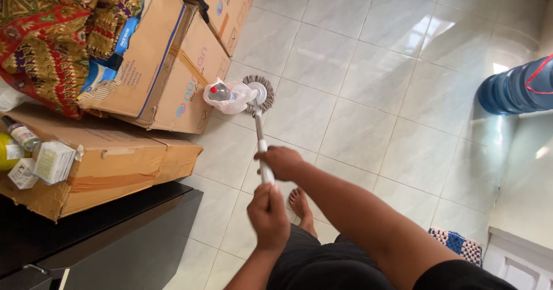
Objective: The person rinses a mop in a spinner bucket and then mops the tiled floor of the room by hand.
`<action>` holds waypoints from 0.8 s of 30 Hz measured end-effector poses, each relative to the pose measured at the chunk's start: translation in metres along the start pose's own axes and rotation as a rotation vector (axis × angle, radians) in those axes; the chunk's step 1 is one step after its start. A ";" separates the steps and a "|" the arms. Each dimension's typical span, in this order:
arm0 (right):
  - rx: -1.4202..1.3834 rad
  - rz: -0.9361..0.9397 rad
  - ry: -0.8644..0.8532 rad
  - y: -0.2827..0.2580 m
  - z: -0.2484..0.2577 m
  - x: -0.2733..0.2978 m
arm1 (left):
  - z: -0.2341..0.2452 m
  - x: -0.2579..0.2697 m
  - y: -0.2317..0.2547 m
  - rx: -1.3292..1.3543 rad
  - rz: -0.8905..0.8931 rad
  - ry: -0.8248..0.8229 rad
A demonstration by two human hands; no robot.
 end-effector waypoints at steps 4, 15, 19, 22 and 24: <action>-0.178 -0.058 0.142 -0.004 0.040 -0.001 | -0.019 -0.052 0.004 0.012 0.079 0.081; -0.209 -0.253 0.205 0.035 0.038 0.037 | -0.056 -0.063 -0.034 -0.046 -0.133 -0.302; -0.180 -0.294 0.188 0.062 0.040 0.064 | -0.085 -0.057 -0.024 0.021 -0.003 -0.415; -0.203 -0.279 0.312 0.080 0.030 0.096 | -0.106 -0.041 0.000 0.098 0.097 -0.491; -0.224 -0.232 0.447 0.096 0.024 0.123 | -0.124 -0.031 0.018 0.130 0.081 -0.541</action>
Point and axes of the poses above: each hand's wrist, its own x-axis away from the middle knuckle, its own z-axis out of the back of the hand, y = z × x, the point moved 1 cm from there along -x, towards the middle knuckle, and after that the axes turned 6 degrees about -y, right-handed, at the moved point
